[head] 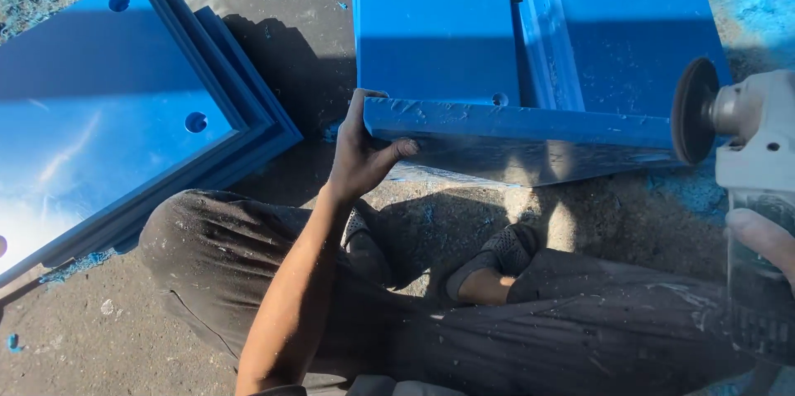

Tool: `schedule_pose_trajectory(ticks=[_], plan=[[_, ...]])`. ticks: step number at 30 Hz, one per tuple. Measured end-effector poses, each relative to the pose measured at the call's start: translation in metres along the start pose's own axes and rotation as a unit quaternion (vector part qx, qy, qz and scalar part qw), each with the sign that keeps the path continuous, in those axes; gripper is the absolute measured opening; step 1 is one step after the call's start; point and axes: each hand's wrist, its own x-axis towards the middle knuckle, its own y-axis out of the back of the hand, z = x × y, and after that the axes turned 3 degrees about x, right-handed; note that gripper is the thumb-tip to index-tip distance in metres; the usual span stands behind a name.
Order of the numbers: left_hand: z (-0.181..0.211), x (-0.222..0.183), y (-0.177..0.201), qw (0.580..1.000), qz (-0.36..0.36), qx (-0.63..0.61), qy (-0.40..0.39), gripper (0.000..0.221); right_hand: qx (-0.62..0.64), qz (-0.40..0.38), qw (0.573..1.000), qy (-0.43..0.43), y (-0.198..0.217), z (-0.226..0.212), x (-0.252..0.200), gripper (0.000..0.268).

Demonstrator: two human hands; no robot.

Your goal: Grinding the edges of blue plastic components using an angle grinder.

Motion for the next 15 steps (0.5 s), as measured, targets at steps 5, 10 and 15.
schedule_pose_trajectory(ticks=[5, 10, 15], plan=[[-0.013, 0.001, 0.007, 0.993, -0.051, -0.102, 0.018, 0.077, -0.126, -0.023, 0.976, 0.178, -0.03, -0.174, -0.069, 0.088], [-0.016, -0.002, 0.002, 0.977, -0.088, -0.192, 0.008, 0.072, -0.176, -0.003, 0.95, 0.257, -0.038, -0.352, -0.121, 0.084], [-0.015, -0.002, -0.002, 0.989, -0.078, -0.129, 0.0, 0.067, -0.246, 0.001, 0.936, 0.251, -0.056, -0.414, -0.125, 0.087]])
